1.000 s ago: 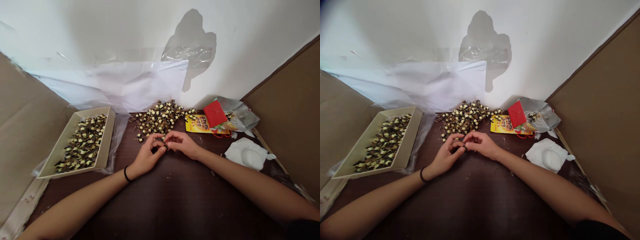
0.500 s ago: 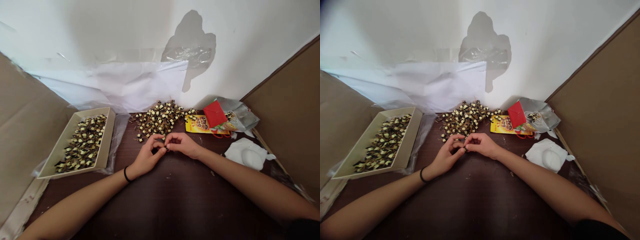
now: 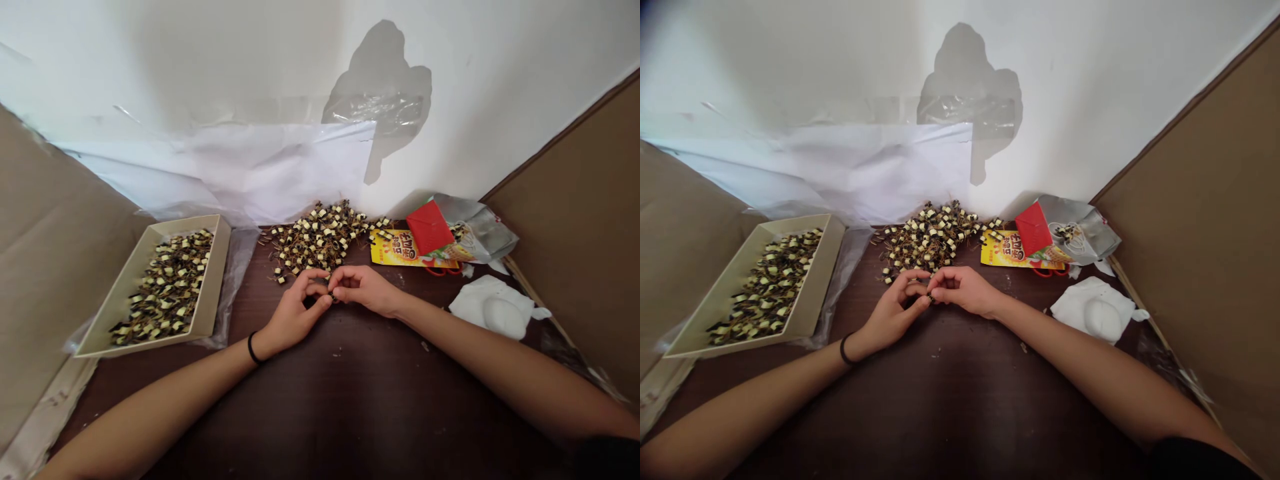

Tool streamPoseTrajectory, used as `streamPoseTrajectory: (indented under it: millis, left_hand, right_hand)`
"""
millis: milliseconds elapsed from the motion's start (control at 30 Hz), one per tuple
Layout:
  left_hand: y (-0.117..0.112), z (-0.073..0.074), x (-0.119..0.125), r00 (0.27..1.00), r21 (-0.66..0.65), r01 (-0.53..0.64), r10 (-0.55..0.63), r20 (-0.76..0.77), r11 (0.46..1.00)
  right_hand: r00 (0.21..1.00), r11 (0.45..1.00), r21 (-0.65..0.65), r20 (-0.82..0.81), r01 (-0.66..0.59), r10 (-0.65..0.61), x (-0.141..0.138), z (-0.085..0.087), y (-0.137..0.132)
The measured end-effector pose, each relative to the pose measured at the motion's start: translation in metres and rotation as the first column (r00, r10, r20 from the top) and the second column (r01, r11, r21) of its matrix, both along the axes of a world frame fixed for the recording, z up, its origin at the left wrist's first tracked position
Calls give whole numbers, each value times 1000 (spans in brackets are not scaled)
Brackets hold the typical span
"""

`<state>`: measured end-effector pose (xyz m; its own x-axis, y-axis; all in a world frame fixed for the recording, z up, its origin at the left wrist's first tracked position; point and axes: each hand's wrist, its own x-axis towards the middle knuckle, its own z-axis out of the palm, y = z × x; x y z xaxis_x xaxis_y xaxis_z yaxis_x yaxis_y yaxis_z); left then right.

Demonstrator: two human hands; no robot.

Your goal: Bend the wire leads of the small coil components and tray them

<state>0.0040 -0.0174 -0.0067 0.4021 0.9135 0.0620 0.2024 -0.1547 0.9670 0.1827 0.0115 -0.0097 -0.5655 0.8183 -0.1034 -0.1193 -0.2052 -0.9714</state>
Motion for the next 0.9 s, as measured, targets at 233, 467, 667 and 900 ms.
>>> streamPoseTrajectory:
  millis: [233,467,667,900]
  left_hand:
    - [0,1,0,1000,20,26,-26,3,999]
    - [0,0,-1,999,31,31,-31,6,999]
    - [0,1,-1,999,19,34,-35,11,999]
    - [-1,1,-1,1000,4,25,-25,10,1000]
  right_hand:
    - [994,993,-121,-108,10,-23,-3,-8,-4]
    - [987,979,-202,-157,7,-39,-4,-8,-6]
    - [987,977,-214,-155,6,-40,-4,-9,-6]
    - [985,973,-232,-167,-6,-34,-3,-9,-5]
